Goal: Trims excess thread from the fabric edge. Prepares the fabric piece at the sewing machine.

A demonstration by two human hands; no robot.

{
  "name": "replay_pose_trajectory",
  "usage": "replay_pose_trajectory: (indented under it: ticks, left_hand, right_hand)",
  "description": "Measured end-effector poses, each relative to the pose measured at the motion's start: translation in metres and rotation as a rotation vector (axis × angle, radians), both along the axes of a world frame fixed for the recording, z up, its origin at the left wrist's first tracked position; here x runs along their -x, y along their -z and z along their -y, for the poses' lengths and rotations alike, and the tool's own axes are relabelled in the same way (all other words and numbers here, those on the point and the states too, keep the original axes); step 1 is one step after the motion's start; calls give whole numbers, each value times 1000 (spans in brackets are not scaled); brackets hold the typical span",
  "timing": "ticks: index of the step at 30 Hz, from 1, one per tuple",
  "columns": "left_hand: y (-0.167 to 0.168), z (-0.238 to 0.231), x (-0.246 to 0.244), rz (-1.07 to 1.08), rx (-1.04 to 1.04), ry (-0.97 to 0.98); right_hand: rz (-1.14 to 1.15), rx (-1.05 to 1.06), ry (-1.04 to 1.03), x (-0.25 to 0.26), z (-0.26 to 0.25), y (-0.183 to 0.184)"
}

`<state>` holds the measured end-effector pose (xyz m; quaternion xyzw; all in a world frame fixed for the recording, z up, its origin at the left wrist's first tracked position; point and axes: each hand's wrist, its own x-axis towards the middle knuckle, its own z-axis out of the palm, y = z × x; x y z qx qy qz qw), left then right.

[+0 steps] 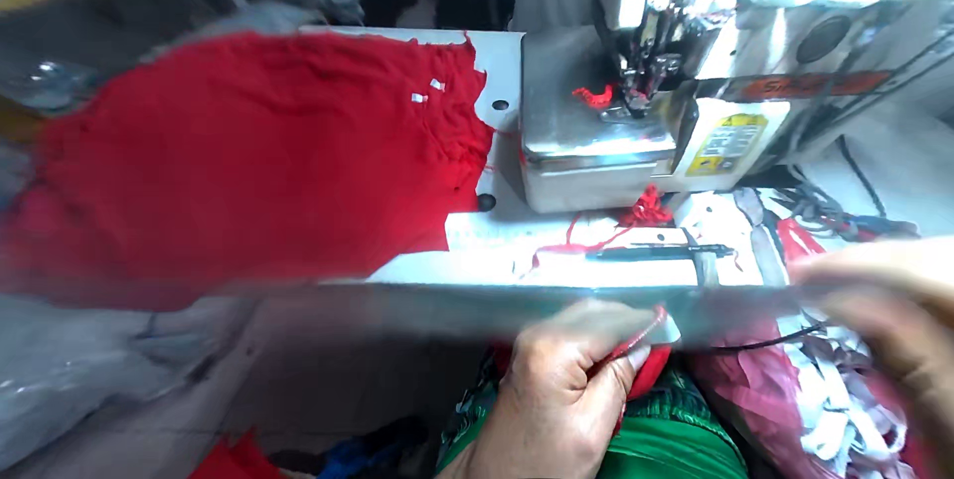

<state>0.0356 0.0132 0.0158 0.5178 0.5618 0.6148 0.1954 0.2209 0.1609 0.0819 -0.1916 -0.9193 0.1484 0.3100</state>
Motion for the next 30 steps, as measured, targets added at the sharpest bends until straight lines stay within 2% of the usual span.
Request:
replay_pose_trajectory:
  ticks: [2, 5, 8, 10, 13, 15, 18, 23, 27, 30]
  left_hand:
    - [-8, 0, -1, -27, 19, 18]
    - [-18, 4, -3, -22, 56, 24]
    - [-25, 8, -3, 4, 93, 60]
    - [-28, 8, -5, -20, 100, 53]
    - [-31, 5, -6, -147, 87, -33]
    - [-34, 3, -8, -247, 74, -92]
    - [-39, -1, -7, -374, 68, -162]
    - [-48, -7, 0, -484, 3, -144]
    - [-58, -9, 10, -592, 22, -90]
    - [-66, -9, 19, -514, 40, 51]
  right_hand:
    - [-35, 11, -93, 23, 25, 19]
    - [-174, -83, -82, 44, 35, 44]
    - [-254, -59, -79, 47, 34, 44]
    - [-230, -142, -60, 44, 31, 42]
    - [-160, -249, -23, 41, 30, 37]
    - [-130, -249, -21, 39, 30, 32]
    - [-139, -82, -103, 38, 25, 23]
    - [-85, 424, -318, 33, 12, 11]
    - [73, 663, -472, 29, 1, -3]
    - [14, 799, -551, 28, 0, -4]
